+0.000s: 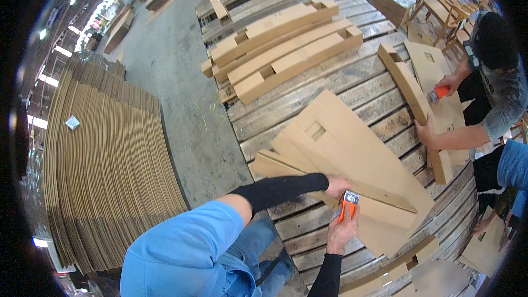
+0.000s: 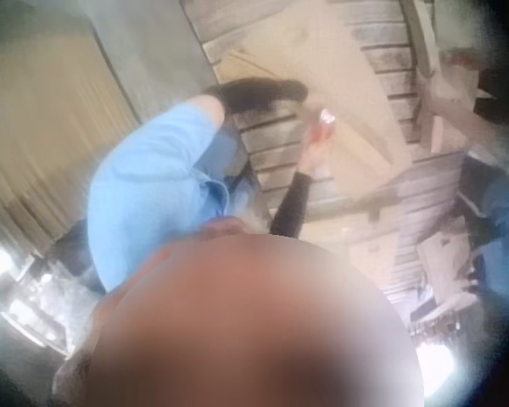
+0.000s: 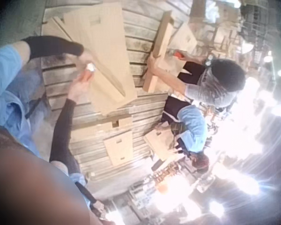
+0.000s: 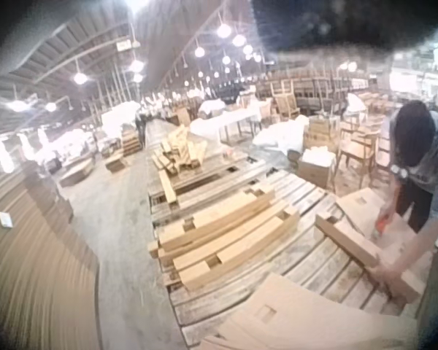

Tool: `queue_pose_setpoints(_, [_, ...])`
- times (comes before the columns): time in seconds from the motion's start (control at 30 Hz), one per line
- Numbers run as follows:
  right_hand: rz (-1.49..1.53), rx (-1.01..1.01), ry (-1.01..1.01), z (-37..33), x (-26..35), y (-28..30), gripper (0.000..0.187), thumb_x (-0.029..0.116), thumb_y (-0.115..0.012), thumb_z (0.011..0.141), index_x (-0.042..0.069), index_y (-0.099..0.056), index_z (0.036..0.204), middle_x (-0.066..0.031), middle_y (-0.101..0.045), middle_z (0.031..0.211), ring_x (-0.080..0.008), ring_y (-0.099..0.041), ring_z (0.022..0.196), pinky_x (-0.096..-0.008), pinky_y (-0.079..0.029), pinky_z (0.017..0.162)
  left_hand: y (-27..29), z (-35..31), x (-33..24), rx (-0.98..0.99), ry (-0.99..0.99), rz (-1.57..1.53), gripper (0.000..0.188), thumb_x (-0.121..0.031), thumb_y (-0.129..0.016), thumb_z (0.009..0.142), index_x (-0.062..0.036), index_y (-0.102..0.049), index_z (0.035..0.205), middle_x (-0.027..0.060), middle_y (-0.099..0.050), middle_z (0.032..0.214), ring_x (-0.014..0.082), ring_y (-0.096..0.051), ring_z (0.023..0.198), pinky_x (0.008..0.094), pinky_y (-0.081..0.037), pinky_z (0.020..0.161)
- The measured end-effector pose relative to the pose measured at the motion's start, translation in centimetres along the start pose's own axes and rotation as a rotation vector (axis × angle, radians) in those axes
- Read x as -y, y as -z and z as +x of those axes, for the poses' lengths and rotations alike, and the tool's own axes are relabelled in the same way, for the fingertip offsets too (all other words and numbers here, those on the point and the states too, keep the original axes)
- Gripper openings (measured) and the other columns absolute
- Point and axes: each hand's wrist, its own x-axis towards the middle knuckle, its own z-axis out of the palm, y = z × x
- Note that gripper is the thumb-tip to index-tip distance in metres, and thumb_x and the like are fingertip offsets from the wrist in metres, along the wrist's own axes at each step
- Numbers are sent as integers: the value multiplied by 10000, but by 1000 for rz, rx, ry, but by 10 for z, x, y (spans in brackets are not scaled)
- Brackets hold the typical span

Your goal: The person assembles flat cardboard pieces into boxes by folding flaps and sealing seams with a handheld tape dispenser. The person repeatedly picks up new pieces, folds them, applies tape, and places the finished boxes on a wooden pallet. Other workers are visible in the background performing similar tasks.

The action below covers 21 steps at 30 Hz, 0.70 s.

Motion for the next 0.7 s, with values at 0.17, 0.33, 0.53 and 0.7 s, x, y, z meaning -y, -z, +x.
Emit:
queue_pose_setpoints(0.17, [-104, 56, -109, 26, 9, 26, 425, 118, -700, 853, 113, -707, 1277, -186, -558, 1436, -434, -669, 1077, -505, -552, 897, 11, -37, -67, -186, -53, 497, 745, -406, -859, 662, -76, -580, 1268, 151, -521, 1447, 321, -572, 1270, 478, -479, 1001])
queue_pose_setpoints(0.33, [-67, 71, -56, 29, 12, 20, 434, 126, -708, 845, 100, -704, 1278, -189, -553, 1437, -437, -668, 1074, -511, -551, 894, 11, -41, -49, -206, 4, 697, 810, -455, -865, 648, -72, -584, 1304, 134, -506, 1461, 287, -554, 1263, 441, -473, 949])
queue_pose_setpoints(0.53, [-89, -71, 4, -22, 0, 18, 498, 58, -714, 802, 66, -683, 1299, -226, -520, 1468, -437, -670, 1066, -501, -562, 880, 25, -32, -60, -153, -49, 629, 644, -417, -808, 738, -68, -621, 1245, 151, -615, 1251, 292, -642, 1136, 470, -529, 877])
queue_pose_setpoints(0.7, [-47, -45, -58, -89, -2, 20, 494, 65, -711, 813, 121, -699, 1304, -203, -540, 1465, -394, -693, 1040, -458, -587, 832, 13, -7, -24, -223, 48, 580, 729, -457, -807, 712, 23, -628, 1230, 249, -663, 1138, 384, -674, 1039, 528, -557, 866])
